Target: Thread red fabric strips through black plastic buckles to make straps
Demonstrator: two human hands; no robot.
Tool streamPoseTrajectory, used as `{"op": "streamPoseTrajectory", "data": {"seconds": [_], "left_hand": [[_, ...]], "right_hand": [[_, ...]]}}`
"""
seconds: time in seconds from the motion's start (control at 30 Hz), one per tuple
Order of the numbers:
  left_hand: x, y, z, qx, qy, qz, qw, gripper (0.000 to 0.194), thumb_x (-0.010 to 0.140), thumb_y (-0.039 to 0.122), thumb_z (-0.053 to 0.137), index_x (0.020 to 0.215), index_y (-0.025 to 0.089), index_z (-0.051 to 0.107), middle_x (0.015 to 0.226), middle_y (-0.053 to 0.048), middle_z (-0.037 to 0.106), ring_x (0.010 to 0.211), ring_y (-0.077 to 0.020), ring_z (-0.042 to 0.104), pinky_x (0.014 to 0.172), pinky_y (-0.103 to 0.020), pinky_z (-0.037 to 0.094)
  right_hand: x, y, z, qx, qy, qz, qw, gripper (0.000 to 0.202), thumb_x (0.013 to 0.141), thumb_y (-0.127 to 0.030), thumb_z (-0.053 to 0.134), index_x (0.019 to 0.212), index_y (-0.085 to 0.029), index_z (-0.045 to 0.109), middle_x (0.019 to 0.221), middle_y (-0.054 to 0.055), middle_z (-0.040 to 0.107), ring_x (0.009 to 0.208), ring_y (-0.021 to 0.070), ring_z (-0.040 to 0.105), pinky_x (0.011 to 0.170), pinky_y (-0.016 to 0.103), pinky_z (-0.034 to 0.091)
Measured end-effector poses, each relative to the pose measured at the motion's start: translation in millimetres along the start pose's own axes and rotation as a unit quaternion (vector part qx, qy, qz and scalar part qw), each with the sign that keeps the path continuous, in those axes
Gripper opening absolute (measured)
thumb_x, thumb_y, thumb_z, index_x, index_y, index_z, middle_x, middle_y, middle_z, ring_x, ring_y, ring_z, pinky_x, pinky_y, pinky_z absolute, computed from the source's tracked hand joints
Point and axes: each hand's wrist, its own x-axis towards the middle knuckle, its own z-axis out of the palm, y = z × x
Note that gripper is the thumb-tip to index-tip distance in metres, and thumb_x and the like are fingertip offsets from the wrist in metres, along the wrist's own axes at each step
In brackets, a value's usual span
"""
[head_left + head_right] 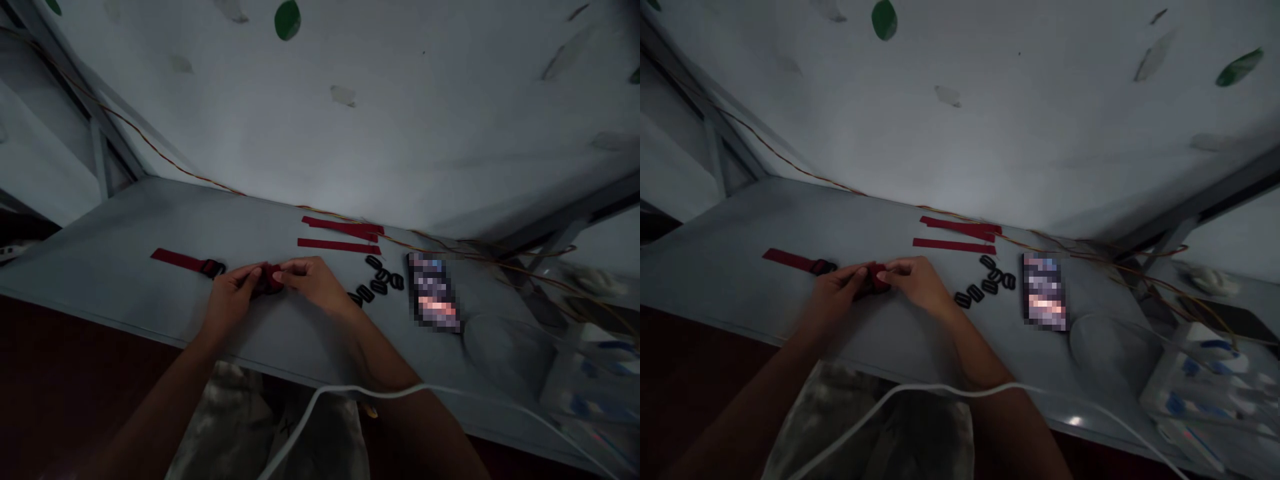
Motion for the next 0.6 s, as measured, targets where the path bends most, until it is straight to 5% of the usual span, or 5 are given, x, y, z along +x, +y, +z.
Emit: {"op": "streamPoseTrajectory", "data": {"seconds": [0.2,0.33,0.6], "left_hand": [[0,-2,3.5,0.047,0.028,0.015,0.998,0.031,0.09,0.04,0.061,0.105,0.016,0.074,0.099,-0.008,0.077,0.089,-0.0221,0.073,0.084,-0.034,0.059],[-1,-4,7.7,0.136,-0.018,0.069,0.988,0.032,0.092,0.032,0.054,0.118,0.018,0.068,0.114,-0.008,0.074,0.105,-0.0221,0.069,0.095,-0.036,0.055],[-3,-4,9.3,0.146,-0.075,0.056,0.985,0.044,0.09,0.033,0.058,0.133,0.021,0.058,0.122,-0.008,0.072,0.111,-0.0232,0.068,0.098,-0.039,0.054]], "right_hand": [[2,8,7,-0.026,0.0,-0.014,1.0,0.028,0.085,-0.041,0.064,0.087,-0.014,0.071,0.069,0.0,0.061,0.059,0.0104,0.049,0.057,0.025,0.038],[5,8,-2,-0.001,0.02,-0.014,1.0,0.027,0.085,-0.04,0.063,0.095,-0.016,0.066,0.077,0.001,0.064,0.064,0.012,0.057,0.061,0.026,0.047],[5,5,-11,0.059,0.044,-0.045,0.996,0.026,0.085,-0.042,0.065,0.093,-0.018,0.062,0.083,0.001,0.061,0.076,0.0134,0.06,0.076,0.029,0.051]]}}
